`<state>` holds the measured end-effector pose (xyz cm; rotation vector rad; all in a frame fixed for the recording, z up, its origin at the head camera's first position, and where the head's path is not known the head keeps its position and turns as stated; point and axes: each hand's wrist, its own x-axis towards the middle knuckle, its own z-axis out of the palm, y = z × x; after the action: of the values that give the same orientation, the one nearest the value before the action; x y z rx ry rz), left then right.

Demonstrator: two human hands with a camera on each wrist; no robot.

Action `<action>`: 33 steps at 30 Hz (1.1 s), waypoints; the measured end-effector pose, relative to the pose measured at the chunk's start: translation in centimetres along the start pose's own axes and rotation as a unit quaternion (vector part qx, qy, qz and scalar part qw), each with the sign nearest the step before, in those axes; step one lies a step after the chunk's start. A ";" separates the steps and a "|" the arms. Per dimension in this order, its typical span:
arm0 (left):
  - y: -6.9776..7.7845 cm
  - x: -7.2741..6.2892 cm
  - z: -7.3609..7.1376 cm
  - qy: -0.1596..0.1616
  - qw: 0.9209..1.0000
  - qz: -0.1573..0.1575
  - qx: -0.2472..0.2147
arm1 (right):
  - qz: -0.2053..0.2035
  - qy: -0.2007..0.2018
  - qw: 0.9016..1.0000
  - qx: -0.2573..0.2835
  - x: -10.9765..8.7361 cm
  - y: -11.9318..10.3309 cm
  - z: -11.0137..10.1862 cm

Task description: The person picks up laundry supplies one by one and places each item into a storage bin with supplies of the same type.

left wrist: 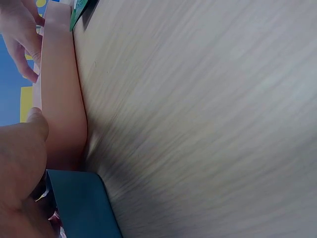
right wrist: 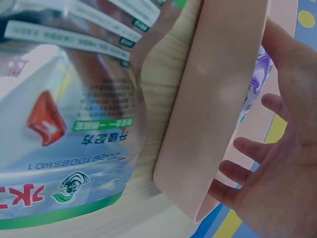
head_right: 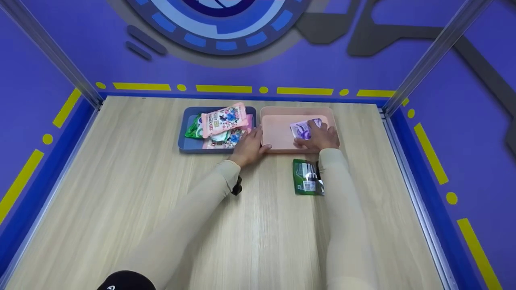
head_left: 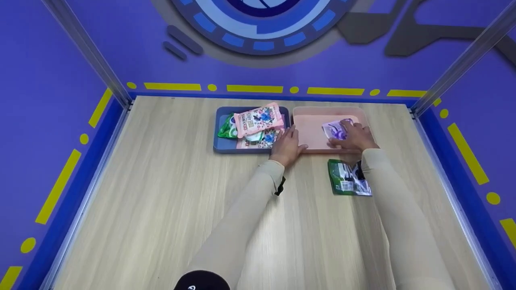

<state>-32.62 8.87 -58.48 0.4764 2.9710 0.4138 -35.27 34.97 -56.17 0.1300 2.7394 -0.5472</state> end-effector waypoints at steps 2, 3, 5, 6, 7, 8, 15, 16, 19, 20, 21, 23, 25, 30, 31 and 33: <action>0.1 0.0 -0.1 0.000 1.000 0.000 0.003 | -0.002 -0.001 1.000 -0.003 0.0 0.0 0.0; 0.1 -0.1 -0.2 0.001 1.000 0.000 0.003 | -0.005 0.000 1.000 -0.005 -0.1 0.1 0.0; 0.1 -0.1 -0.3 0.002 1.000 0.000 0.005 | -0.009 0.003 1.000 -0.004 -0.1 0.1 0.1; 0.2 -0.2 -0.4 0.002 1.000 0.000 0.004 | -0.010 0.004 1.000 -0.003 -0.1 0.2 0.1; 0.2 -0.2 -0.4 0.003 1.000 0.000 0.005 | -0.010 0.004 1.000 -0.001 -0.1 0.2 0.1; 0.2 -0.3 -0.4 0.004 1.000 0.000 0.004 | -0.009 0.003 1.000 0.001 -0.2 0.2 0.1; 0.1 -0.2 -0.3 0.004 1.000 0.001 0.002 | -0.001 -0.002 1.000 -0.001 -0.2 0.3 0.3; 0.1 -0.2 -0.3 0.003 1.000 0.000 0.001 | -0.001 -0.002 1.000 -0.001 -0.2 0.3 0.3; 0.1 -0.2 -0.3 0.003 1.000 0.000 -0.004 | -0.009 -0.001 1.000 -0.006 -0.2 0.3 0.2; 0.1 -0.2 -0.3 0.002 1.000 0.001 -0.005 | -0.011 0.000 1.000 -0.009 -0.2 0.4 0.2; 0.1 -0.2 -0.3 0.002 1.000 0.001 -0.005 | -0.016 0.001 1.000 -0.012 -0.1 0.4 0.2; 0.1 -0.2 -0.3 0.000 1.000 0.002 -0.006 | -0.022 0.004 1.000 -0.015 -0.1 0.6 0.3; 0.1 -0.2 -0.3 -0.003 1.000 0.002 -0.005 | -0.020 0.004 1.000 -0.012 0.0 0.7 0.4; 0.2 -0.3 -0.3 0.003 1.000 0.002 -0.005 | -0.016 -0.002 1.000 0.007 -0.2 1.0 0.6; 0.1 -0.3 -0.3 0.003 1.000 0.002 -0.005 | -0.016 -0.003 1.000 0.010 -0.3 1.0 0.6; 0.1 -0.2 -0.1 0.004 1.000 0.002 -0.003 | -0.018 -0.004 1.000 0.016 -0.4 1.0 0.6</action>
<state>-32.38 8.83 -58.32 0.4817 2.9748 0.4270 -34.52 35.68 -56.91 0.0873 2.7313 -0.6012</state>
